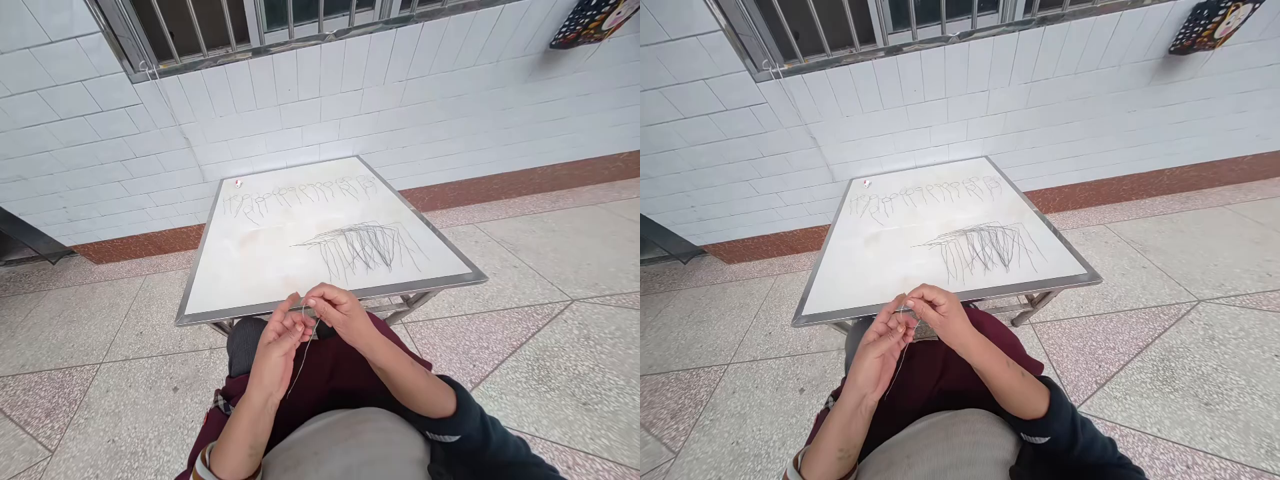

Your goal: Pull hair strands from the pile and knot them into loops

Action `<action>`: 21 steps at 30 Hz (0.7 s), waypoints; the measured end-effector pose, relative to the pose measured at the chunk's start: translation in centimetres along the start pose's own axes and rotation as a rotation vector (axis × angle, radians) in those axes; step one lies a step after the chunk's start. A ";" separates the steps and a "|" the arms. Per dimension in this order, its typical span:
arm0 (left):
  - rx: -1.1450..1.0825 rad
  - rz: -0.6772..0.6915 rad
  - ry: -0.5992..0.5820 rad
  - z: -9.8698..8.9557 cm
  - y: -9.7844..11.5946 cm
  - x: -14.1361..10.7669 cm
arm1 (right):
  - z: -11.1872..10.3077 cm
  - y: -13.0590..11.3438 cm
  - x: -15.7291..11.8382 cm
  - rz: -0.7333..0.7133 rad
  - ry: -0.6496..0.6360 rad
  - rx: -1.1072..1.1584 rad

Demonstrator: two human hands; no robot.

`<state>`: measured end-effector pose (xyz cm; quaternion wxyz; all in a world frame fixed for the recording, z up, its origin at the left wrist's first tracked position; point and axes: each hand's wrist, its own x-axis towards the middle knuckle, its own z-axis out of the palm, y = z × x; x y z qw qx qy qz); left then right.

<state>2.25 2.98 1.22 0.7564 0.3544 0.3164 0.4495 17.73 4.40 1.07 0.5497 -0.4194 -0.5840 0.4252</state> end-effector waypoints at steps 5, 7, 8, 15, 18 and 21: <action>0.102 0.130 0.056 0.1 0.0 -0.1 | 0.4 0.2 0.0 -0.014 0.015 -0.077; 0.114 0.151 0.081 0.2 -0.2 -0.1 | 0.5 0.3 0.0 0.010 0.011 -0.076; 0.114 0.164 0.091 0.2 -0.2 -0.1 | 0.5 0.3 0.0 0.041 0.003 -0.048; 0.068 0.227 0.071 0.6 0.1 -0.1 | 0.8 1.0 0.1 0.192 -0.131 0.236; -0.007 0.197 0.052 0.7 0.4 -0.1 | 0.7 1.4 0.2 0.173 -0.140 0.246; -0.036 0.174 0.054 0.6 0.7 -0.2 | 0.2 1.6 0.3 0.129 -0.164 0.199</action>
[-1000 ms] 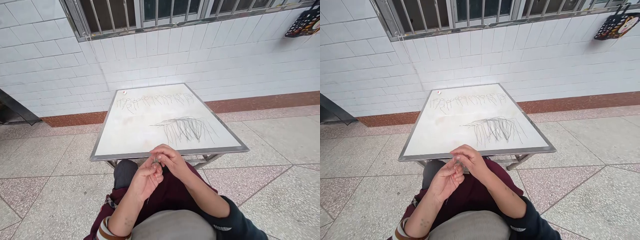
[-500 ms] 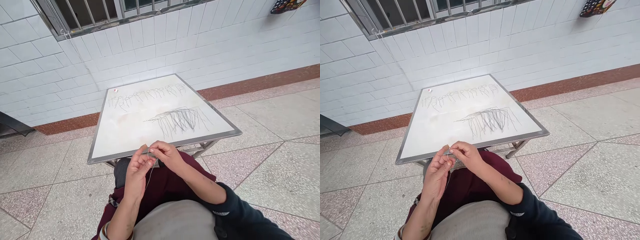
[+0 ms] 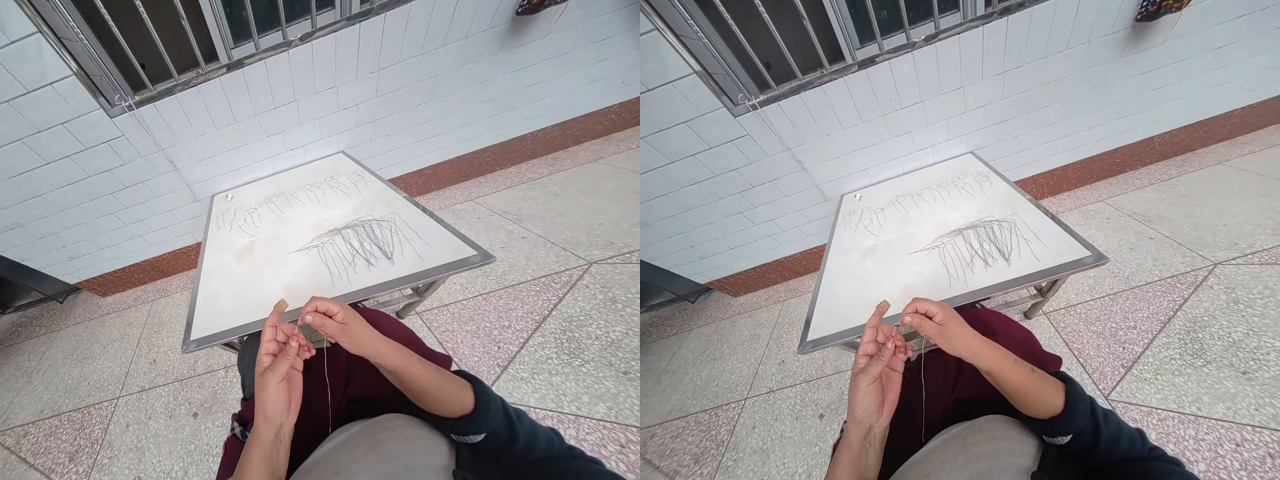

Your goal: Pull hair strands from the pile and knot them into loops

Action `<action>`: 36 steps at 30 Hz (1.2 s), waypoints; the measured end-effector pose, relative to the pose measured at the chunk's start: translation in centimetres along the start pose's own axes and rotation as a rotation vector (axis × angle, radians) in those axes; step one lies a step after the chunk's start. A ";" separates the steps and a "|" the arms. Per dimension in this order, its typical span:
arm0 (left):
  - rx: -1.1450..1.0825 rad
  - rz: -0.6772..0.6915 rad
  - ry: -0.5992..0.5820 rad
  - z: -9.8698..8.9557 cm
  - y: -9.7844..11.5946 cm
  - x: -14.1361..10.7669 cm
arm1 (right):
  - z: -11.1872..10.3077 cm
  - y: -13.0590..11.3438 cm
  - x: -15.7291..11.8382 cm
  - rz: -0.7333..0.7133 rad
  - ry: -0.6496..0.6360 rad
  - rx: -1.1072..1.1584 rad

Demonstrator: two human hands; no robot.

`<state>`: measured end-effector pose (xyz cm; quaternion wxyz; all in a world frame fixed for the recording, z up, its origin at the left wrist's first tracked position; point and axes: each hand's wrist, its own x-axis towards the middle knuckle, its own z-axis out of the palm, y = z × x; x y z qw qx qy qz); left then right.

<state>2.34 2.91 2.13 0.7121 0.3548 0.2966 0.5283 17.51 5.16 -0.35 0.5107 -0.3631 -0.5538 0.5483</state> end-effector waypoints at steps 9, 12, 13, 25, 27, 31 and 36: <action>0.167 -0.096 -0.029 -0.2 0.2 0.0 | -1.6 -1.1 -0.1 -0.119 -0.158 -0.149; 0.220 -0.132 -0.070 -0.4 0.4 0.1 | -2.6 -1.1 -0.1 -0.140 -0.176 -0.244; 0.225 -0.152 -0.088 -0.4 0.5 0.1 | -3.1 -1.1 0.0 -0.153 -0.159 -0.268; 0.208 -0.185 -0.082 1.4 0.9 0.1 | -4.5 -1.2 -0.1 -0.199 0.001 -0.203; 0.133 -0.208 -0.078 1.8 0.7 0.2 | -3.7 -0.7 -0.2 -0.185 -0.033 -0.167; 0.048 -0.297 -0.050 1.6 0.5 0.5 | -3.1 -0.3 -0.3 -0.190 -0.090 -0.174; 0.107 -0.315 -0.082 0.8 0.8 0.3 | -3.7 -1.3 -0.3 -0.278 -0.187 -0.331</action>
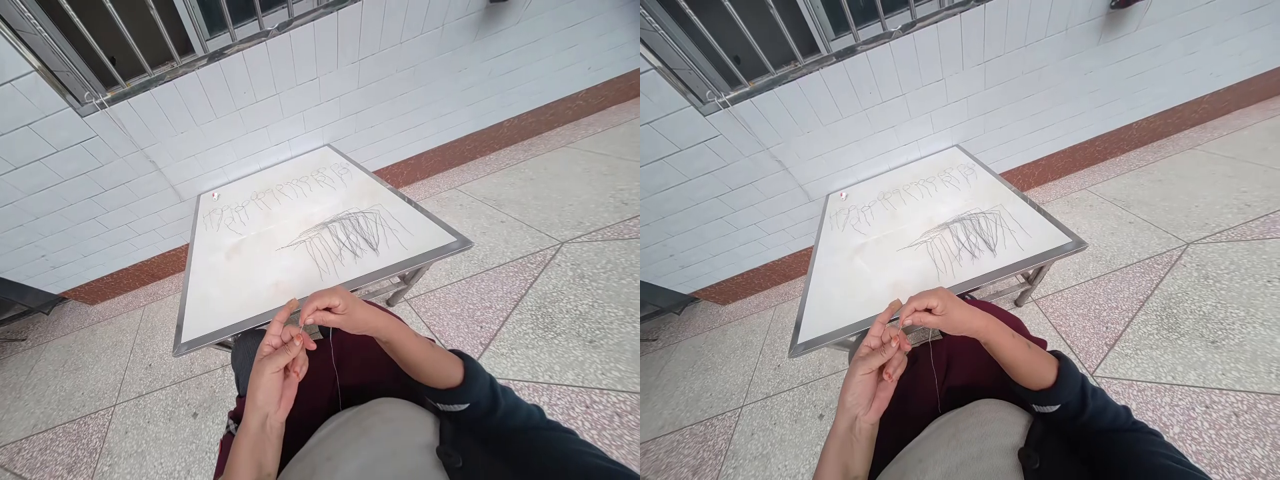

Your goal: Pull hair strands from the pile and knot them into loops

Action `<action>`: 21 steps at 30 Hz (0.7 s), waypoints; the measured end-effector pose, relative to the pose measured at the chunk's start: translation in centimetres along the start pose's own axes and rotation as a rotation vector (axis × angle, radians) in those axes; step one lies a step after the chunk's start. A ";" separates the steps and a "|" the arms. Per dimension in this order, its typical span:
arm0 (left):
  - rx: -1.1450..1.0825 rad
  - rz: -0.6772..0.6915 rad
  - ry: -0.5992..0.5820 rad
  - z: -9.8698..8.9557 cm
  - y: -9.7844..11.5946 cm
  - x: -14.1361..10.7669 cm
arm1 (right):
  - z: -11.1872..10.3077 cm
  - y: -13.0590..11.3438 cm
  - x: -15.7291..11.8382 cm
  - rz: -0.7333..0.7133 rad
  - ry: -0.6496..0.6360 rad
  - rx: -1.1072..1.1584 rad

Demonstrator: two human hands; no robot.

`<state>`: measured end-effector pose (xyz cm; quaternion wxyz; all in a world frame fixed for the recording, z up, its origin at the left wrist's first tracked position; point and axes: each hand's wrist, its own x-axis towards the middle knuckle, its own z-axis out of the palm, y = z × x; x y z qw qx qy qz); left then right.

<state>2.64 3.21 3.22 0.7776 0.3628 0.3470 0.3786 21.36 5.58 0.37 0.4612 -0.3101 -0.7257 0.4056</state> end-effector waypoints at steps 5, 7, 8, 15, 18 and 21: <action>0.067 -0.007 0.028 -0.3 0.2 -0.5 | -0.5 0.0 0.0 -0.080 0.016 -0.079; 0.086 -0.026 0.022 -0.4 0.2 -0.6 | -0.4 0.0 0.0 -0.105 0.009 -0.091; 0.099 -0.033 0.017 -0.5 0.2 -0.6 | -0.4 0.0 -0.1 -0.116 0.006 -0.097; 0.194 -0.046 0.060 -1.7 0.1 -1.5 | -0.4 0.4 -0.1 -0.120 -0.008 -0.117; 0.215 -0.018 0.130 -2.5 0.4 -2.1 | -1.6 0.7 -0.3 -0.042 0.094 -0.089; 0.271 0.094 0.236 -2.6 1.0 -2.2 | -2.6 0.7 -0.6 0.041 0.200 -0.065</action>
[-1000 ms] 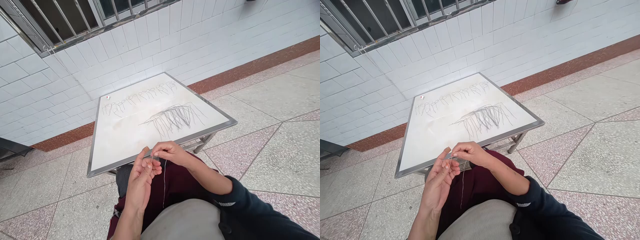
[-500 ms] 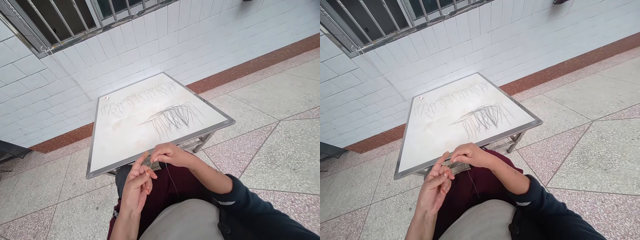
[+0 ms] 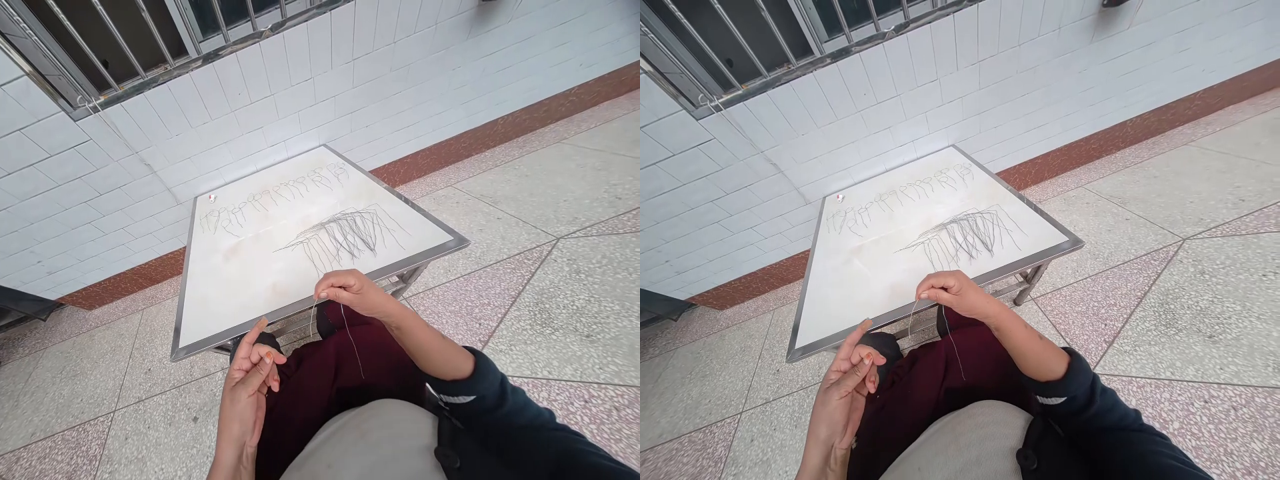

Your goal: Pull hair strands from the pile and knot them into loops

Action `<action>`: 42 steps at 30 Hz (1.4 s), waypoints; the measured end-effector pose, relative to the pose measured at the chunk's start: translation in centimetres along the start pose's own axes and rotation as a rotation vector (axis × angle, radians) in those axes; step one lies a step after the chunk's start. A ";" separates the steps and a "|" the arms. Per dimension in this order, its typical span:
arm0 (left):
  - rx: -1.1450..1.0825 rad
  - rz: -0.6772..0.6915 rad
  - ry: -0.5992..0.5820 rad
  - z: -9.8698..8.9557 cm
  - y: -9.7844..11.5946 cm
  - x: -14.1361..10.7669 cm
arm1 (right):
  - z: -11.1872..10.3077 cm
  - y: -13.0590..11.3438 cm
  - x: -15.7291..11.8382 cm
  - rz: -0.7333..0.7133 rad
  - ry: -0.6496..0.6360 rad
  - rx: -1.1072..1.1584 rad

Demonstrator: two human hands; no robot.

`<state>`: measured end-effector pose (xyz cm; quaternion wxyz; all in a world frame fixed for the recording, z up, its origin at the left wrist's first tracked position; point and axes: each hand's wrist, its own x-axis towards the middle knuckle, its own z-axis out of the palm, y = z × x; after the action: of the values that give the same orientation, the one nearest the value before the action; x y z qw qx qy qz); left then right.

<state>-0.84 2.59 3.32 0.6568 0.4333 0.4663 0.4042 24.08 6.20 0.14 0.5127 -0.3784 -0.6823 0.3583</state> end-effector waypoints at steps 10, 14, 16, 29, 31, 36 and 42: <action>0.053 0.000 -0.200 4.4 0.6 1.4 | 1.4 -0.7 -0.2 -0.073 -0.120 -0.039; 0.022 -0.008 -0.146 4.5 0.0 1.4 | 1.5 -0.9 -0.4 -0.124 -0.180 -0.118; 0.024 -0.005 -0.127 4.4 -0.1 1.2 | 1.7 -1.0 -0.4 -0.152 -0.214 -0.138; -0.009 0.006 -0.153 4.1 -0.3 -0.2 | 2.1 -1.4 -0.6 -0.028 -0.019 -0.184; 0.006 -0.006 -0.131 4.0 -0.4 -0.3 | 2.4 -1.3 -0.7 -0.039 -0.014 -0.205; -0.009 -0.005 -0.149 4.2 0.0 -0.3 | 3.7 -1.8 -1.2 -0.099 -0.090 -0.203; -0.076 0.019 -0.123 3.8 -0.1 -0.3 | 5.0 -3.0 -1.6 -0.037 0.021 -0.215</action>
<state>2.73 1.53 4.02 0.6963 0.4364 0.4052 0.4007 19.05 2.89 1.00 0.4830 -0.4222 -0.7182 0.2696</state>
